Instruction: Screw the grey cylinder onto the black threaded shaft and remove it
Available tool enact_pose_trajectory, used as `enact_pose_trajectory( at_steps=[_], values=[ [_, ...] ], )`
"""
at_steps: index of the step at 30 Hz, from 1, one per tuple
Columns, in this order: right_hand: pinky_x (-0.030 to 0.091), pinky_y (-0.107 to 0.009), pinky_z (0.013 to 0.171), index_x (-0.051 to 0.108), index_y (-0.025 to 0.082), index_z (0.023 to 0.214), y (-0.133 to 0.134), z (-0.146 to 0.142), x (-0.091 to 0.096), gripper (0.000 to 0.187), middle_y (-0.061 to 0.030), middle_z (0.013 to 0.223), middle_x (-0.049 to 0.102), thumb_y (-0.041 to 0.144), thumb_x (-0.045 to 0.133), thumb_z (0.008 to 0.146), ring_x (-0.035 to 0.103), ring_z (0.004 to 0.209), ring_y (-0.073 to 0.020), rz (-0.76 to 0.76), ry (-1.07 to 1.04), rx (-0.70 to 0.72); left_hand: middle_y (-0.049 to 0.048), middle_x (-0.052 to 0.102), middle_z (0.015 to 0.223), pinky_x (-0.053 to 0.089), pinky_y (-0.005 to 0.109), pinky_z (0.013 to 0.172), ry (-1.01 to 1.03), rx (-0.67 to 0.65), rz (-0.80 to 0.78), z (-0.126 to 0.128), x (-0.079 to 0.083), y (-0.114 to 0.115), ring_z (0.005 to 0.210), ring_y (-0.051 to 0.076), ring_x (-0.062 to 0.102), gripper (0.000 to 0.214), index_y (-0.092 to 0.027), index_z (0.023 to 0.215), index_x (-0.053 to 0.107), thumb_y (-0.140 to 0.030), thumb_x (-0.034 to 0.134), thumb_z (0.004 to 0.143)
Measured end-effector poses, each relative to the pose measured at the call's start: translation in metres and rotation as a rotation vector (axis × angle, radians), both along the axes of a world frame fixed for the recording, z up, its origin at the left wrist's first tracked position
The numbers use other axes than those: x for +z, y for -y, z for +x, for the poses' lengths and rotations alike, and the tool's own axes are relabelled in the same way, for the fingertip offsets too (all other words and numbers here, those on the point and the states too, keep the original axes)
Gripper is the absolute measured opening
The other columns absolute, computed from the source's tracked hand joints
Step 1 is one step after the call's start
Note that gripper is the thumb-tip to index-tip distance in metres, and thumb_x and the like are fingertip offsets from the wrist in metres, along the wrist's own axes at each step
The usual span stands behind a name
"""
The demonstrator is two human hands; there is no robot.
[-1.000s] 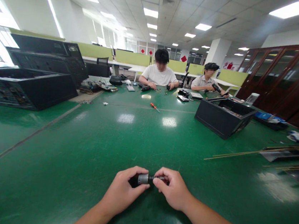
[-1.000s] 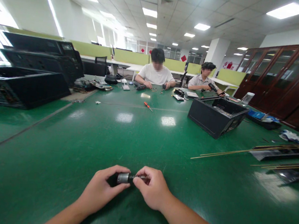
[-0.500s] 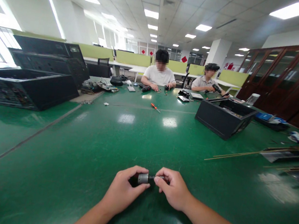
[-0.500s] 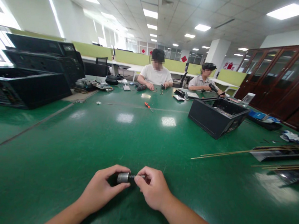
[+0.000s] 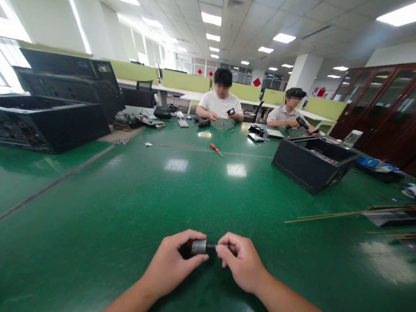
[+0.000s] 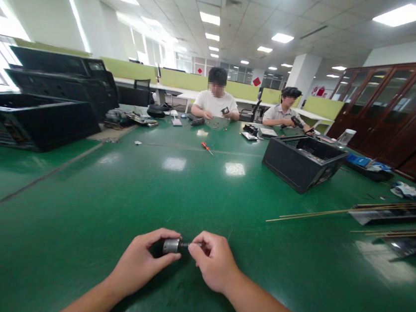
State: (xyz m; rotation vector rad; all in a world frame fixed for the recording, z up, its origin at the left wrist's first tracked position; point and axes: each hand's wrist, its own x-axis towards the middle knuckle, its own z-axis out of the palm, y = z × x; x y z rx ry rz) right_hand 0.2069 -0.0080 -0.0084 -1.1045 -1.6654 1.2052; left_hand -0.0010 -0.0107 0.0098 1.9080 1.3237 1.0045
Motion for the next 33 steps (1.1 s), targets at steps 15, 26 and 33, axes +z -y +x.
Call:
enact_pose_trajectory(
  at_steps=[15,26,33],
  values=[
    [0.039,-0.023,0.057,0.063,0.017,0.083,0.0000,0.0003,-0.0014,0.016,0.0030,0.059,0.056,0.031,0.059,0.090,0.053,0.055,-0.0122,0.002,-0.039,-0.032,0.0000,0.075,0.094,0.049,0.033,0.083,0.022,0.025,-0.017,-0.0019,0.0006,-0.0009,0.088,0.022,0.069,0.027,-0.025,0.098,0.073,-0.027,0.078,0.072],
    [0.039,-0.024,0.058,0.062,0.017,0.084,-0.0003,0.0009,-0.0014,0.016,0.0025,0.061,0.057,0.032,0.058,0.090,0.055,0.056,-0.0128,-0.001,-0.060,-0.037,0.0002,0.075,0.093,0.050,0.034,0.082,0.026,0.037,-0.028,-0.0018,0.0011,-0.0015,0.088,0.022,0.068,0.028,-0.025,0.099,0.073,-0.028,0.077,0.071],
    [0.040,-0.024,0.058,0.061,0.017,0.083,0.0003,0.0003,0.0001,0.017,0.0022,0.063,0.057,0.032,0.058,0.091,0.056,0.057,-0.0127,-0.008,-0.071,-0.041,0.0017,0.075,0.093,0.050,0.035,0.081,0.036,0.036,-0.035,-0.0017,0.0000,-0.0012,0.086,0.023,0.069,0.028,-0.024,0.099,0.072,-0.029,0.077,0.072]
  ],
)
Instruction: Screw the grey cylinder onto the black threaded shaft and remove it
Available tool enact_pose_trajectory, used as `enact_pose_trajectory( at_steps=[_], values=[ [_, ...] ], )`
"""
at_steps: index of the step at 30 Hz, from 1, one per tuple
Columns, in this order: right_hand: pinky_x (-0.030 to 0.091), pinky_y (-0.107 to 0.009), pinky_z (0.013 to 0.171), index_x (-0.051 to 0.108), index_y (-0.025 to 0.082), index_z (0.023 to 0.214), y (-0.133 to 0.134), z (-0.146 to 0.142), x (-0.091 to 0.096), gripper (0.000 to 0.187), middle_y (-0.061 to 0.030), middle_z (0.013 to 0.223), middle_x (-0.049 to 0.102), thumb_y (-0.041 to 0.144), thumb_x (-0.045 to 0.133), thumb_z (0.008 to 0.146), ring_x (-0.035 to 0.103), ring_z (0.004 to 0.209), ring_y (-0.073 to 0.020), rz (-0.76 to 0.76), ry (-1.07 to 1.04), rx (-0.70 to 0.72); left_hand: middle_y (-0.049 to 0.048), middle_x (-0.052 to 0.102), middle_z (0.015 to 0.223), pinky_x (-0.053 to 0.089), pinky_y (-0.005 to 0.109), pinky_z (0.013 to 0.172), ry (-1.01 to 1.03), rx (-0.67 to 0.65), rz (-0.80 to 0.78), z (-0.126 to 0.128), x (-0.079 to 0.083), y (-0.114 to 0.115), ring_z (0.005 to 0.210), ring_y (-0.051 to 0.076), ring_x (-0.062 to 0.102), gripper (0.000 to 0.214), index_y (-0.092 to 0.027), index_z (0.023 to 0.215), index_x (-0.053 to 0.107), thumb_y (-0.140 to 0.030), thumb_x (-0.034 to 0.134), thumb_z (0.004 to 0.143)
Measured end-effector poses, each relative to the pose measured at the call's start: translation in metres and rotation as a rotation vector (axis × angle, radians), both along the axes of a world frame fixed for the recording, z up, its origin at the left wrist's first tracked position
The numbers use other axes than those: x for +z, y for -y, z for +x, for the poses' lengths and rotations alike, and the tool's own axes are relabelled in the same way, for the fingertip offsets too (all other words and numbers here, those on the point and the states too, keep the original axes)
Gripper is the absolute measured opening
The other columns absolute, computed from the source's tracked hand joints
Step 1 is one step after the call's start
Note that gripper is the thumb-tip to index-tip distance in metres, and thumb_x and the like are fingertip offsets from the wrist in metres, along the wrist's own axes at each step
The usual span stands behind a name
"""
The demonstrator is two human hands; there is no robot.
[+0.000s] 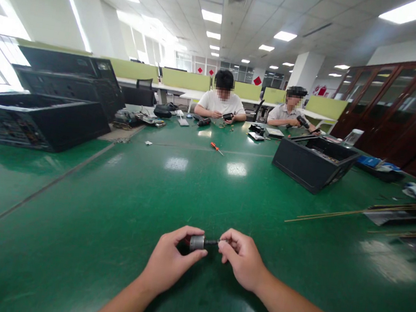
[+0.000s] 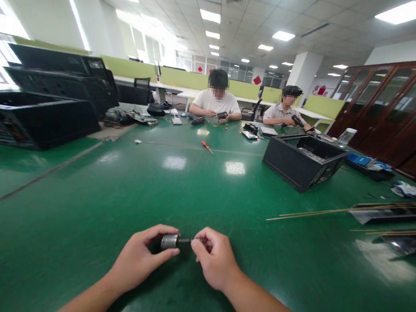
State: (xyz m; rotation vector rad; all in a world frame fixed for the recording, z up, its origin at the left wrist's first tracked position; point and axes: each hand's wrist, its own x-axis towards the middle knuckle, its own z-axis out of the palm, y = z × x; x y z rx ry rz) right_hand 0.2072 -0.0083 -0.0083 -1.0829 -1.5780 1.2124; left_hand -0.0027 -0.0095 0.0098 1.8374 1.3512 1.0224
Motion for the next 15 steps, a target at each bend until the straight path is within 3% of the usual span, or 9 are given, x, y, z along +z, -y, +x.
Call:
enact_pose_trajectory(
  at_steps=[15],
  values=[
    [0.040,-0.024,0.058,0.059,0.018,0.079,-0.0014,0.0011,-0.0018,0.026,0.0023,0.062,0.056,0.040,0.057,0.093,0.055,0.056,-0.0123,-0.006,-0.021,0.007,0.0046,0.075,0.093,0.052,0.036,0.079,0.009,0.005,-0.002,-0.0013,0.0021,-0.0010,0.084,0.024,0.070,0.030,-0.021,0.100,0.072,-0.033,0.076,0.073]
  ],
)
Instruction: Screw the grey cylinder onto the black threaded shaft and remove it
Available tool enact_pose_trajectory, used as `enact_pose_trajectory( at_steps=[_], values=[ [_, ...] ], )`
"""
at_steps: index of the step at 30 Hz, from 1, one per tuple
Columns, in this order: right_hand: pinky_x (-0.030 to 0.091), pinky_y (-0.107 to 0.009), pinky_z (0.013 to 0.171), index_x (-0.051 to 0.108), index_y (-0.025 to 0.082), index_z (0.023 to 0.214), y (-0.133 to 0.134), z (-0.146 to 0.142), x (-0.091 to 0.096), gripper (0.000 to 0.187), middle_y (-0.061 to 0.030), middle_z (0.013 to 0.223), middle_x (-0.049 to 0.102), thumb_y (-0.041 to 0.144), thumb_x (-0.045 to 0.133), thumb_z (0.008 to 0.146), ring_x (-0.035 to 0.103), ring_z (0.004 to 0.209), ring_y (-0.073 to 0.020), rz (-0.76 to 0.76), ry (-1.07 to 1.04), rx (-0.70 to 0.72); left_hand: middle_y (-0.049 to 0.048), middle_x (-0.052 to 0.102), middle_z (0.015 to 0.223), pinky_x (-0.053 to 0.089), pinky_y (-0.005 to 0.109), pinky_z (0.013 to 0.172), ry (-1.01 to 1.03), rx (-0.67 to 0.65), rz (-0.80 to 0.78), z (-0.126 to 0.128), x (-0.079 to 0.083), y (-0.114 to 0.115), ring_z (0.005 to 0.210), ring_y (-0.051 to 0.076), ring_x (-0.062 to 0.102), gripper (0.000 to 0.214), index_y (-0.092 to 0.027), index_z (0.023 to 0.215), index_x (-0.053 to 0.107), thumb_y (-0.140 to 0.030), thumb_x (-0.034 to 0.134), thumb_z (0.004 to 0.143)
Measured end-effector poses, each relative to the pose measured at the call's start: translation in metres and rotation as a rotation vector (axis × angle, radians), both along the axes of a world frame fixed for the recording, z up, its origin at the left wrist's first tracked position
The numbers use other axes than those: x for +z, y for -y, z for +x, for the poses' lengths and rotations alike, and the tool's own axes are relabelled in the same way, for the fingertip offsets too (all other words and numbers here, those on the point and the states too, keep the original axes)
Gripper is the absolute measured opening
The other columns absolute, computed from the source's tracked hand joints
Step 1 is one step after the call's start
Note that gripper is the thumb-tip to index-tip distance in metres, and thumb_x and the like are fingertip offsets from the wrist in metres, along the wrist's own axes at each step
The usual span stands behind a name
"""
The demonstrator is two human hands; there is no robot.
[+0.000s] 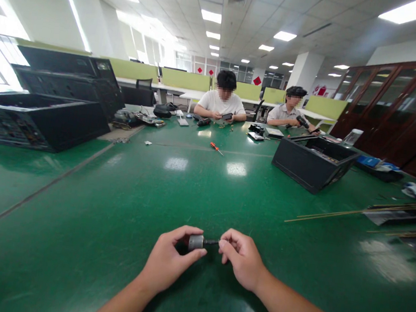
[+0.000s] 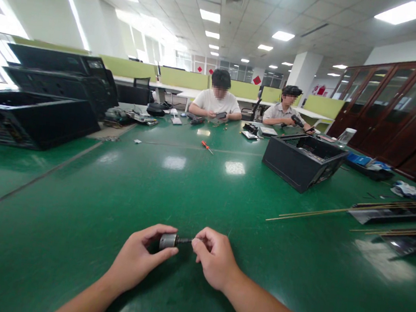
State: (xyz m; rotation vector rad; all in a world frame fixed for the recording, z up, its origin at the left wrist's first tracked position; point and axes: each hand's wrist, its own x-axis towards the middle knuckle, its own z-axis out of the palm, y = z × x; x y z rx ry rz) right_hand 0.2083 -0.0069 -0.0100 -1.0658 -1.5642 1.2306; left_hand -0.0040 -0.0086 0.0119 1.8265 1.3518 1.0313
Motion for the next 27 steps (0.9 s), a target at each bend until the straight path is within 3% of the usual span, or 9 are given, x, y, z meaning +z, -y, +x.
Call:
enact_pose_trajectory(
  at_steps=[27],
  values=[
    [0.041,-0.023,0.054,0.057,0.017,0.073,-0.0034,0.0003,-0.0018,0.038,0.0002,0.066,0.061,0.049,0.055,0.093,0.056,0.053,-0.0110,-0.059,-0.097,0.019,0.0043,0.075,0.088,0.053,0.034,0.075,0.051,-0.004,-0.029,-0.0021,0.0019,0.0001,0.080,0.024,0.069,0.028,-0.020,0.096,0.073,-0.036,0.076,0.073]
  ],
)
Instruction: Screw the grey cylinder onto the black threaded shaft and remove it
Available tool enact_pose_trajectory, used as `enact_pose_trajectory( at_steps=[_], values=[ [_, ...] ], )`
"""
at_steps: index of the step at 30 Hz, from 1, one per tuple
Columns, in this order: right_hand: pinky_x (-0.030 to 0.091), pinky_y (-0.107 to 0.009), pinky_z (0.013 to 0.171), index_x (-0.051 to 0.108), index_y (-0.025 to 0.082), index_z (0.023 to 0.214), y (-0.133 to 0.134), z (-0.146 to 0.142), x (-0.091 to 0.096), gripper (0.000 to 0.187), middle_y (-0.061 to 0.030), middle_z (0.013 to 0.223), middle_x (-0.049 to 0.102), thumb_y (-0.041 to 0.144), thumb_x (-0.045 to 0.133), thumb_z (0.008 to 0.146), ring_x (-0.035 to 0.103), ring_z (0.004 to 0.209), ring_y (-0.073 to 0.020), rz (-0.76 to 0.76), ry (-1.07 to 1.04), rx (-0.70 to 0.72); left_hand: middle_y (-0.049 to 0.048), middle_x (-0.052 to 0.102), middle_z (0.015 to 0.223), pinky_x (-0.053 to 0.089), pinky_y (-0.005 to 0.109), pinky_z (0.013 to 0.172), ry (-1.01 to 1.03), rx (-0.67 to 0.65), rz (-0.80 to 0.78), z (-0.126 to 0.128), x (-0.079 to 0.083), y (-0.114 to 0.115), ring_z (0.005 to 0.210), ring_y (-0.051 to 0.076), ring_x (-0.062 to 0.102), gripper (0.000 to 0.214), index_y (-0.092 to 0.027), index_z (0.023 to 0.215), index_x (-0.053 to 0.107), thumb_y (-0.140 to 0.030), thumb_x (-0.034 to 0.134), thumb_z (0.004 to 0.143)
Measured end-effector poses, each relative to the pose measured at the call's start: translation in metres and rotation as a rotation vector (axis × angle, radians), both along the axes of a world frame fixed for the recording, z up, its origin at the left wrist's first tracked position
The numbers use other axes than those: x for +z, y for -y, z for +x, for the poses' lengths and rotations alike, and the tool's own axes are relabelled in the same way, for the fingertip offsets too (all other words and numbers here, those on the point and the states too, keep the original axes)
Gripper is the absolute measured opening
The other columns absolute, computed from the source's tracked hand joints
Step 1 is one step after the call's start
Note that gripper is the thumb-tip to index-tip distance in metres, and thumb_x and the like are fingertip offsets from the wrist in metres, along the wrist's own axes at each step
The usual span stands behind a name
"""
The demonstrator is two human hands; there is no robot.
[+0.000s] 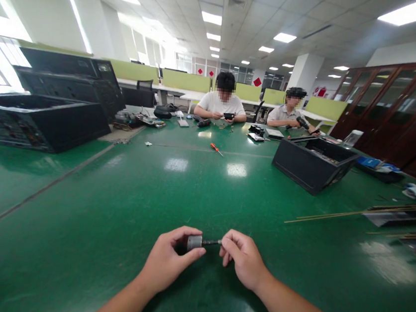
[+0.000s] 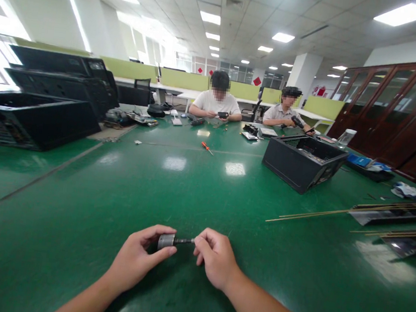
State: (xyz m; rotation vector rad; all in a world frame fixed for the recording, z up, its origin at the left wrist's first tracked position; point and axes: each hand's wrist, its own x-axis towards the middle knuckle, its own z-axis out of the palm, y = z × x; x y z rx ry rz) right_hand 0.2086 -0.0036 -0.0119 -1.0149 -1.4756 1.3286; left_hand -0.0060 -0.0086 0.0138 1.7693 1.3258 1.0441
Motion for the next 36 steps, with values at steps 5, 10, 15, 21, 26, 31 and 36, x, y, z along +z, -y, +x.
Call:
enact_pose_trajectory(
  at_steps=[5,10,15,21,26,31,36],
  values=[
    [0.041,-0.023,0.053,0.057,0.017,0.073,-0.002,0.001,0.000,0.036,0.0001,0.065,0.061,0.047,0.056,0.092,0.057,0.051,-0.0112,-0.015,-0.023,0.013,0.0049,0.075,0.090,0.052,0.034,0.077,0.020,-0.002,-0.025,0.000,0.000,-0.001,0.083,0.024,0.070,0.029,-0.020,0.097,0.072,-0.037,0.076,0.073],
    [0.040,-0.023,0.051,0.056,0.017,0.069,-0.004,0.002,-0.002,0.035,0.0007,0.062,0.061,0.045,0.056,0.090,0.054,0.047,-0.0104,-0.051,-0.082,0.005,0.0043,0.075,0.089,0.052,0.034,0.078,0.053,-0.010,-0.044,0.000,0.000,-0.002,0.083,0.024,0.070,0.029,-0.020,0.096,0.072,-0.036,0.076,0.073],
    [0.039,-0.023,0.049,0.055,0.017,0.068,-0.004,0.002,-0.001,0.036,0.0007,0.061,0.060,0.046,0.057,0.088,0.054,0.046,-0.0105,-0.065,-0.110,0.009,0.0042,0.075,0.088,0.053,0.033,0.076,0.056,-0.011,-0.048,0.001,0.000,-0.002,0.081,0.024,0.070,0.029,-0.019,0.096,0.072,-0.037,0.076,0.074],
    [0.030,-0.023,0.041,0.051,0.019,0.063,-0.008,0.002,-0.003,0.044,0.0012,0.051,0.055,0.054,0.052,0.089,0.044,0.039,-0.0098,-0.125,-0.250,-0.078,0.0030,0.073,0.084,0.051,0.030,0.073,0.055,-0.014,-0.039,0.000,0.002,-0.002,0.079,0.022,0.068,0.026,-0.019,0.093,0.071,-0.036,0.077,0.074],
    [0.019,-0.024,0.040,0.030,0.023,0.055,-0.016,0.005,0.000,0.050,0.0072,0.041,0.031,0.052,0.047,0.092,0.022,0.034,-0.0075,-0.216,-0.586,-0.154,0.0011,0.067,0.077,0.047,0.026,0.064,0.131,0.042,-0.020,-0.001,-0.002,-0.006,0.070,0.017,0.062,0.027,-0.018,0.091,0.067,-0.035,0.077,0.074],
    [0.021,-0.025,0.043,0.027,0.023,0.053,-0.019,0.008,0.003,0.051,0.0075,0.041,0.028,0.048,0.047,0.093,0.021,0.034,-0.0079,-0.231,-0.716,-0.117,0.0003,0.066,0.079,0.051,0.026,0.070,0.334,0.141,-0.024,-0.001,0.002,-0.007,0.074,0.017,0.064,0.034,-0.017,0.090,0.063,-0.036,0.082,0.068],
    [0.019,-0.025,0.042,0.030,0.022,0.054,-0.019,0.007,0.002,0.050,0.0077,0.041,0.029,0.048,0.050,0.091,0.021,0.034,-0.0075,-0.250,-0.748,-0.095,0.0066,0.075,0.096,0.056,0.035,0.085,0.376,0.216,-0.064,-0.016,0.036,0.007,0.087,0.024,0.072,0.048,-0.019,0.099,0.057,-0.048,0.080,0.069]
  ],
)
